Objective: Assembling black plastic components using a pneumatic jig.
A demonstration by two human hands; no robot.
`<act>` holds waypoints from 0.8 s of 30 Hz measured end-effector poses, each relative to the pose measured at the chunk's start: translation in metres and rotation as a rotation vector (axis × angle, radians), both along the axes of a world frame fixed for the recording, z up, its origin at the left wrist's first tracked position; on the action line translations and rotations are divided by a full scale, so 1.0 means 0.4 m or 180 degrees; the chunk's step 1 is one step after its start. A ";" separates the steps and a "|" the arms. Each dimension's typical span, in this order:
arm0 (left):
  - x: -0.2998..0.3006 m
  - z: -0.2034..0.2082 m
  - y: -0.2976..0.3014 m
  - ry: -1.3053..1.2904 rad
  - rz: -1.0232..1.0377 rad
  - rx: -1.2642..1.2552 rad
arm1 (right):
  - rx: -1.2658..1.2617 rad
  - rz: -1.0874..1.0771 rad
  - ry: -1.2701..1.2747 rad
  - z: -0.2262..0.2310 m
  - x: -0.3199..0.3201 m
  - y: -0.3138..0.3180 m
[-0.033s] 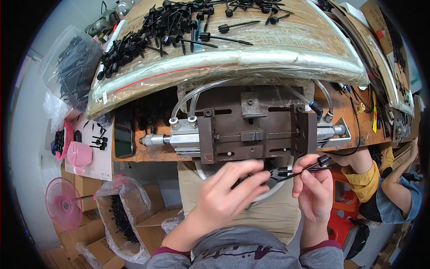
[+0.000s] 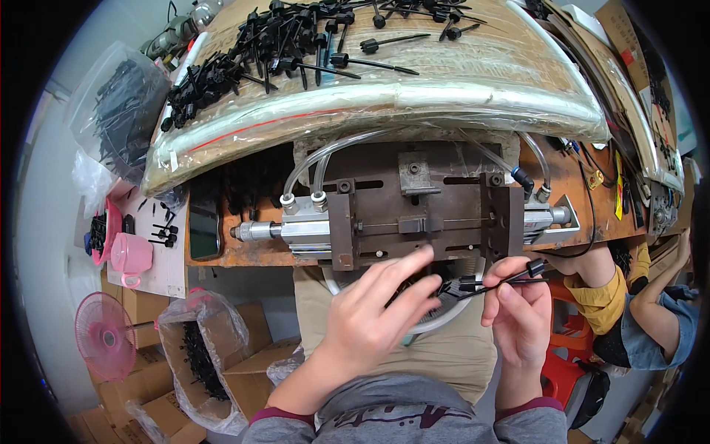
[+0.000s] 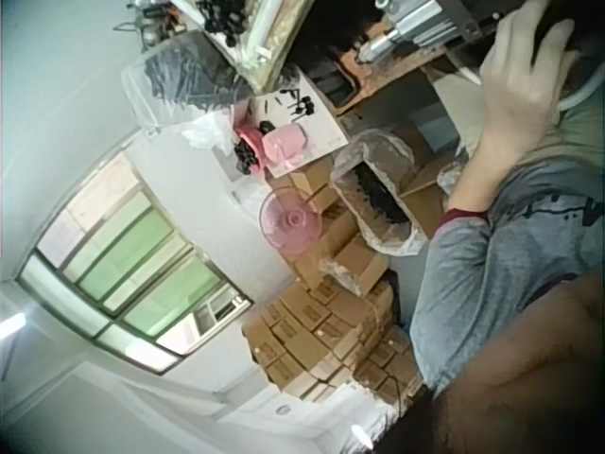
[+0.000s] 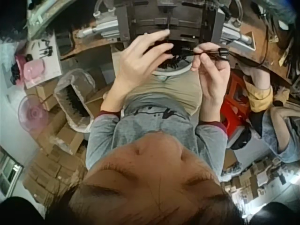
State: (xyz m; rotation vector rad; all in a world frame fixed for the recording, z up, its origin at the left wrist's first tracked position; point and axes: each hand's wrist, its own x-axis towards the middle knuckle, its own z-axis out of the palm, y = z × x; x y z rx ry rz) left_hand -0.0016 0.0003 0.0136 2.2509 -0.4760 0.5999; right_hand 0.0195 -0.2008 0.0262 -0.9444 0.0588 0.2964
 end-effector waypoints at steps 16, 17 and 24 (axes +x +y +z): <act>0.028 -0.029 -0.018 0.0021 0.0419 0.0862 | -0.2543 -0.1171 -0.2358 -0.013 -0.022 -0.035; 0.028 -0.029 -0.018 0.0015 0.0416 0.0869 | -0.2825 -0.1238 -0.2541 -0.006 -0.023 -0.031; 0.010 0.004 -0.012 0.0577 -0.0096 -0.0168 | -0.4136 -0.1184 -0.3920 -0.014 -0.020 -0.025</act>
